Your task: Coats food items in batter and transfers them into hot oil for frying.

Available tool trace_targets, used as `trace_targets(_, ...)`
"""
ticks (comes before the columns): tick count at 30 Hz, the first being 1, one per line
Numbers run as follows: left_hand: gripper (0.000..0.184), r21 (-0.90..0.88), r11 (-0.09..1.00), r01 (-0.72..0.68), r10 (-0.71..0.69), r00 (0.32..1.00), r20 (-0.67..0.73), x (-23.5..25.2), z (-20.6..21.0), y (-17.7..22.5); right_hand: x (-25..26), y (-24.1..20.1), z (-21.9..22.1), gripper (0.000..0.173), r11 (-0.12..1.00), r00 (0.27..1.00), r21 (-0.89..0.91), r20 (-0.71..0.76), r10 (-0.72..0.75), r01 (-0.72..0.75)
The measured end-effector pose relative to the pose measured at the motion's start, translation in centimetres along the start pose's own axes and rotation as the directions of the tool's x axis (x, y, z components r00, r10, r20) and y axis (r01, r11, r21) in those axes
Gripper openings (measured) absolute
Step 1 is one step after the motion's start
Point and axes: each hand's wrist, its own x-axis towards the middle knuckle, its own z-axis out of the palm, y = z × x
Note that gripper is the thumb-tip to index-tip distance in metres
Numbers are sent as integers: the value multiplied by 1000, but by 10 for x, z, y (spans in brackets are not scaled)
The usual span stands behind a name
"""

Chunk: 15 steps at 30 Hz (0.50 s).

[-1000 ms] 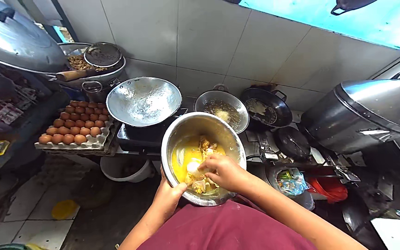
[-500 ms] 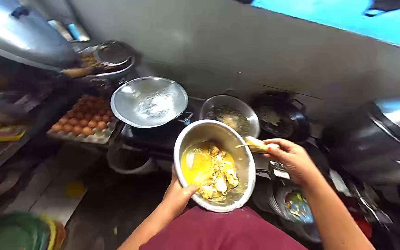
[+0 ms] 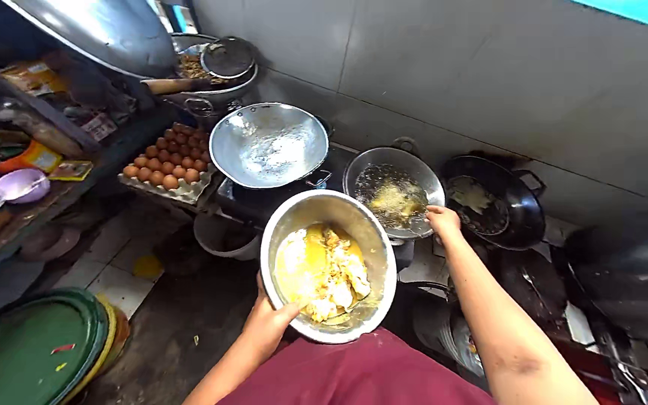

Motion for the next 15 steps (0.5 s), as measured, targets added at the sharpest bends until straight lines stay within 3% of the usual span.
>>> trace_targets(3,100,14,1000,-18,18,1000,7,0,-12,0,-26,-3,-11,33,994,996,77,26,-81,79)
trace_targets(6,109,63,998,7,-11,997,76,1,-27,2,-90,-10,-17,28,954,956,87,46,-291,286)
trace_targets(8,110,164,986,6,-30,989,145,1,-37,4,-149,-26,-16,29,868,868,-9,32,-496,496)
trace_targets(11,115,360,931,-61,-45,960,278,0,-51,10,-229,-51,6,30,654,675,-192,75,-734,732)
trace_targets(13,116,427,897,-111,-61,927,369,-7,-61,19,-262,-58,28,31,524,605,-339,202,-770,781)
trace_targets(15,116,453,878,-156,-67,896,438,-15,-73,22,-284,-62,51,41,474,660,-490,337,-671,732)
